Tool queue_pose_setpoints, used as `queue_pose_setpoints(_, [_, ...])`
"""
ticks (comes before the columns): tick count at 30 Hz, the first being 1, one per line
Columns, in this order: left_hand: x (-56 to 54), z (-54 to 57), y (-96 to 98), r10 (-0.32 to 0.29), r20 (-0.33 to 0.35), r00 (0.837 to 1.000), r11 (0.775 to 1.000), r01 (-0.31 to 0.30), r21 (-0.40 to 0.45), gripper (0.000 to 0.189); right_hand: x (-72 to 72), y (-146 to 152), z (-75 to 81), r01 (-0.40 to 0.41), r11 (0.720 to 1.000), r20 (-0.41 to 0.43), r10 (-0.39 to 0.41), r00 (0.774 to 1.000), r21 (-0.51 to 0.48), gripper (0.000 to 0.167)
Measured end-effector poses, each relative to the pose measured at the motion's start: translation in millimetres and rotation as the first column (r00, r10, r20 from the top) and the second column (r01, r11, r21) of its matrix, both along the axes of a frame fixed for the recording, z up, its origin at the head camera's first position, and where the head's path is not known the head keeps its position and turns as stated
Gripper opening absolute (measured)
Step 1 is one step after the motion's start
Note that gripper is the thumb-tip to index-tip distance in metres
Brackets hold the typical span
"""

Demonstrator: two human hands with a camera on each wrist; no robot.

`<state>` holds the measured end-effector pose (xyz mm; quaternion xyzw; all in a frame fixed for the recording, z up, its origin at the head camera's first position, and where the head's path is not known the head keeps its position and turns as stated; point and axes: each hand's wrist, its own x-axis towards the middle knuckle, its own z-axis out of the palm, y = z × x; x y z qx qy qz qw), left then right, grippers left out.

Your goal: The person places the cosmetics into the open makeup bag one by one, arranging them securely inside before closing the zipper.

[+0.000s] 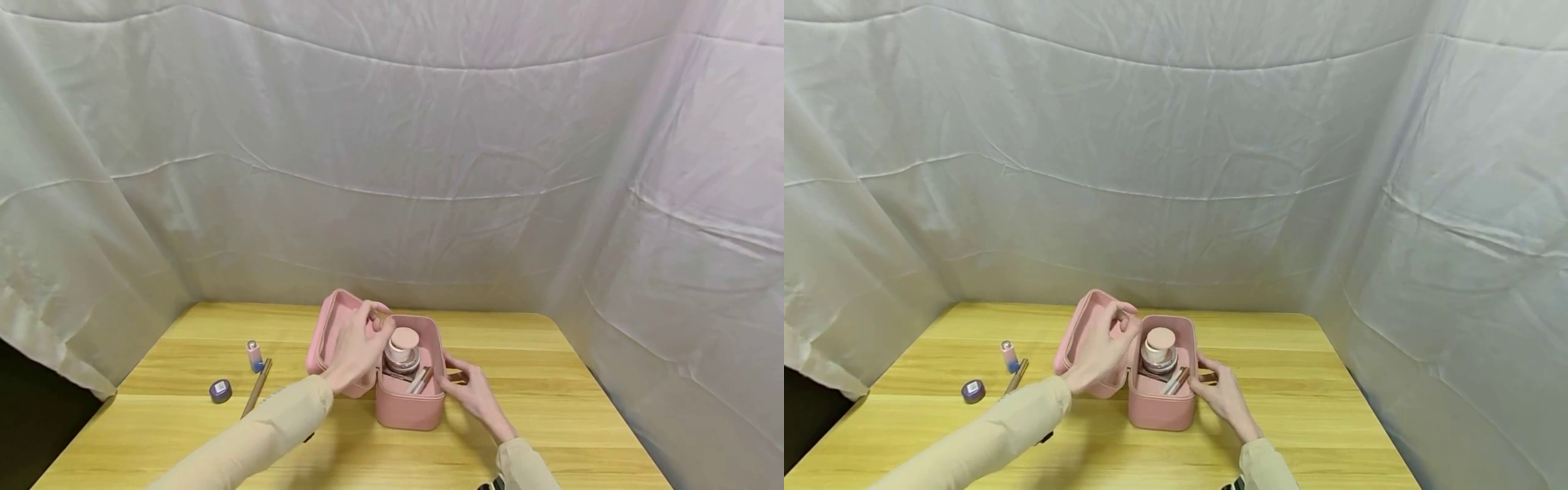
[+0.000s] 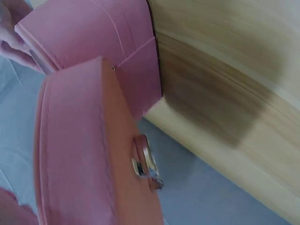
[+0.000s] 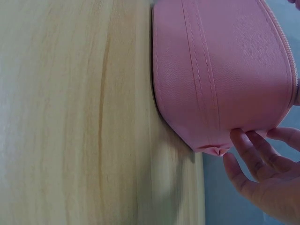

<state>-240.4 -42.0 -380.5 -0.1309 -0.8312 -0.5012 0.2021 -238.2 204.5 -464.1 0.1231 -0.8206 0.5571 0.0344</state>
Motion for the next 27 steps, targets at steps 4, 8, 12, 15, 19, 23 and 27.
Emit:
queue_pose_setpoints(4, [-1.3,6.2,-10.5,0.083,-0.063,0.995,0.992,-0.077,0.098,0.018,0.3,-0.5,-0.3,0.001,1.000,-0.002,-0.001,1.000,0.002,0.055])
queue_pose_setpoints(8, [-3.7,10.0,-23.7,0.205,-0.062,0.977,0.968,-0.193,0.162,0.019,0.6,-0.8,-1.1,-0.007,1.000,-0.008,0.007,1.000,0.014,0.055])
queue_pose_setpoints(12, [-7.0,11.8,-41.3,0.314,-0.023,0.949,0.934,-0.304,0.187,0.023,0.2,-0.6,-0.9,-0.007,1.000,-0.004,0.007,1.000,0.014,0.056])
queue_pose_setpoints(15, [-10.9,9.6,-58.8,0.361,-0.009,0.932,0.915,-0.353,0.195,0.027,-0.3,-0.3,-0.1,-0.007,1.000,-0.004,0.007,1.000,0.010,0.056])
queue_pose_setpoints(19, [-16.0,1.5,-85.3,0.404,0.020,0.914,0.889,-0.398,0.224,0.032,-0.5,-0.1,0.7,-0.010,1.000,-0.005,0.010,1.000,0.012,0.056])
queue_pose_setpoints(23, [-18.5,-8.1,-110.0,0.458,0.049,0.887,0.860,-0.457,0.228,0.031,-0.2,0.6,1.1,-0.016,1.000,-0.005,0.016,1.000,0.016,0.056])
queue_pose_setpoints(27, [-17.6,-16.0,-129.5,0.493,0.062,0.868,0.850,-0.495,0.180,0.028,-0.2,1.3,1.0,-0.021,1.000,-0.007,0.021,1.000,0.018,0.057])
